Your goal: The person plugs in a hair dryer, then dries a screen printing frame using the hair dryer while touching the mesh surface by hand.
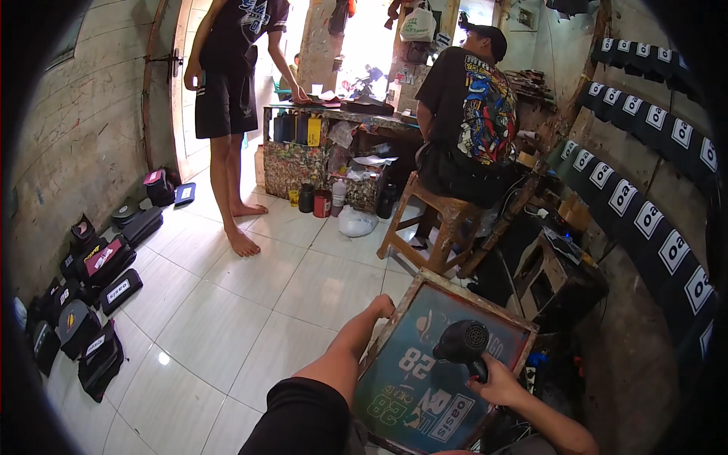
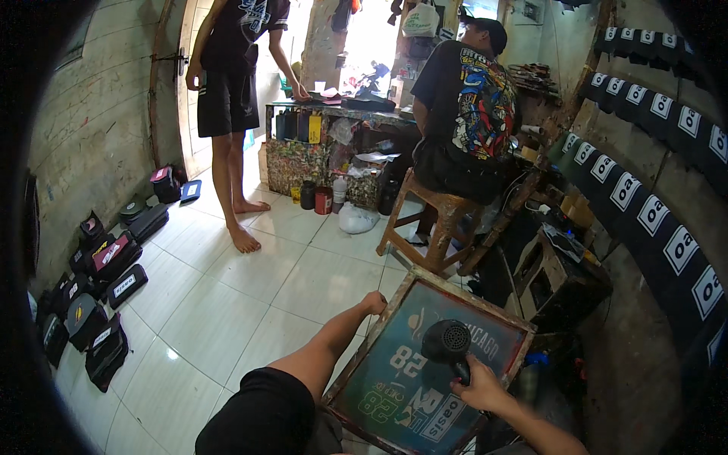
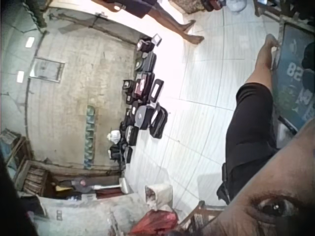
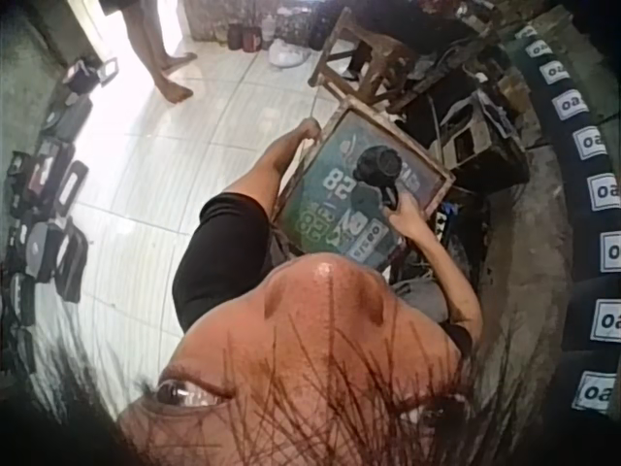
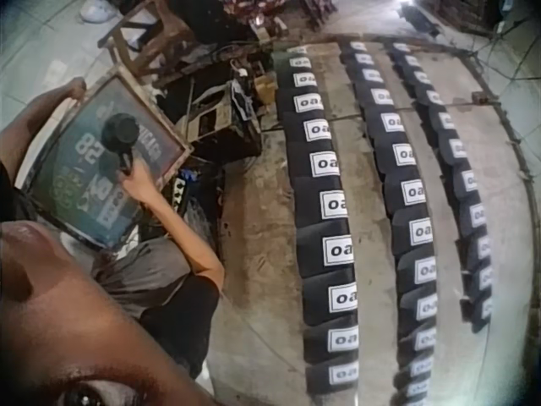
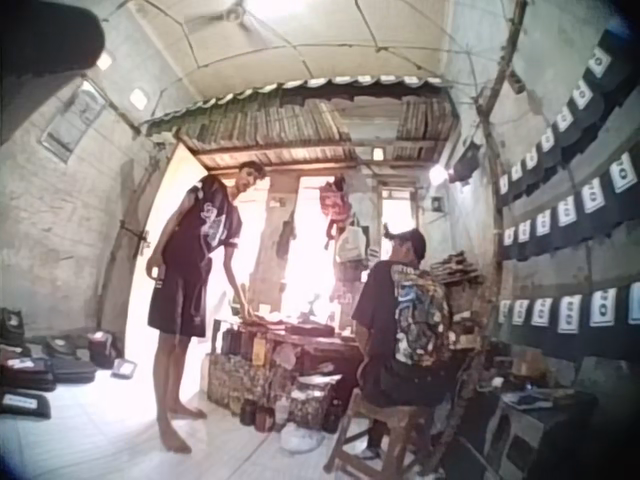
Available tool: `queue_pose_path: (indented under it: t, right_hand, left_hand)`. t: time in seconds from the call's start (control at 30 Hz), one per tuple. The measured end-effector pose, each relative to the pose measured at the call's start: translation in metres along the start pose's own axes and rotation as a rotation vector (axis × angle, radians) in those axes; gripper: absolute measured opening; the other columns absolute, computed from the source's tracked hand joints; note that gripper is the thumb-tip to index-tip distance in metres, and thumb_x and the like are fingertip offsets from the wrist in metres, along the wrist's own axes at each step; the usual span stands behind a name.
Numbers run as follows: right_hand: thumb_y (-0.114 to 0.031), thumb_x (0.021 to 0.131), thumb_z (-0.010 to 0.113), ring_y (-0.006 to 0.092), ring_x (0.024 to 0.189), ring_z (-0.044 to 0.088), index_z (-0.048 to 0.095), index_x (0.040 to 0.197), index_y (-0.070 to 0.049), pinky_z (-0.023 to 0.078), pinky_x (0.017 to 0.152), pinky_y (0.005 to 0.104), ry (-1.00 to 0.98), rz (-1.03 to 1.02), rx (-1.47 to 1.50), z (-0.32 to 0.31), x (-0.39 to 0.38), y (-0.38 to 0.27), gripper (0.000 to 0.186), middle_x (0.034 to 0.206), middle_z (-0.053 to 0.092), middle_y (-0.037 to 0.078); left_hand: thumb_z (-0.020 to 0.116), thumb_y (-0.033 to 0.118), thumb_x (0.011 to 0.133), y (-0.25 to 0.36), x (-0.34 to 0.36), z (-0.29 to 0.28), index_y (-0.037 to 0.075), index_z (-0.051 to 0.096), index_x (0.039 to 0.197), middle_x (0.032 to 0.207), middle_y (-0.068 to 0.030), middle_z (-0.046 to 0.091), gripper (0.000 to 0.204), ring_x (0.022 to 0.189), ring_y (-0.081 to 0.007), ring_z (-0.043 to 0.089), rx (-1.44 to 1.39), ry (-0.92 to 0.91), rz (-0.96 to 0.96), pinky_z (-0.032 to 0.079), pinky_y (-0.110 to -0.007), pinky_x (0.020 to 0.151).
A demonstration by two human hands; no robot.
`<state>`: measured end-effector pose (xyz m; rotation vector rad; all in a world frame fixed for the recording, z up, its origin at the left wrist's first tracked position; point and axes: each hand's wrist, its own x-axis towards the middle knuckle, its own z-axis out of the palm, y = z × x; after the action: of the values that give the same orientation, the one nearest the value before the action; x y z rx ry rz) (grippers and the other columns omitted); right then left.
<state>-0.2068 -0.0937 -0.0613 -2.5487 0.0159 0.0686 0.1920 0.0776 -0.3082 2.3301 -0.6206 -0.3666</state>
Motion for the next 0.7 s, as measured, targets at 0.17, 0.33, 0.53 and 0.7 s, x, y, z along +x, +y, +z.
queue_pose_path:
  t: [0.17,0.33,0.53,0.7]
  right_hand:
    - [-0.016,0.077,0.072,0.0432,0.106,0.062,0.05,0.119,0.008,0.048,0.089,0.0444,-0.023,0.033,-0.027,-0.002,0.001,-0.008,0.054,0.106,0.063,0.029]
    - [-0.017,0.076,0.072,0.0438,0.104,0.063,0.05,0.119,0.008,0.048,0.089,0.0448,0.004,-0.037,-0.005,0.001,0.002,-0.003,0.054,0.105,0.063,0.029]
    - [-0.017,0.076,0.071,0.0432,0.103,0.063,0.05,0.12,0.008,0.048,0.088,0.0447,-0.039,0.063,-0.044,-0.002,-0.004,-0.005,0.055,0.104,0.064,0.028]
    - [-0.016,0.076,0.071,0.0418,0.098,0.065,0.051,0.117,0.008,0.049,0.085,0.044,-0.008,-0.025,0.012,-0.002,-0.001,-0.012,0.051,0.098,0.064,0.027]
  left_hand:
    - [0.063,0.025,0.068,-0.017,0.002,0.007,0.011,0.077,0.081,0.08,-0.0158,0.071,0.024,0.075,-0.0369,0.068,0.086,0.185,0.182,0.056,-0.042,0.071]
    - [0.061,0.025,0.069,-0.019,0.004,0.007,0.011,0.077,0.083,0.084,-0.0188,0.07,0.025,0.079,-0.0385,0.068,0.109,0.245,0.243,0.055,-0.044,0.074]
    - [0.06,0.024,0.07,-0.003,-0.003,0.004,0.01,0.077,0.085,0.088,-0.0194,0.071,0.026,0.083,-0.0403,0.068,0.092,0.165,0.196,0.056,-0.045,0.077]
    - [0.059,0.028,0.075,-0.019,-0.005,0.009,0.008,0.076,0.087,0.089,-0.0217,0.07,0.029,0.085,-0.0432,0.067,0.115,0.214,0.152,0.054,-0.048,0.078]
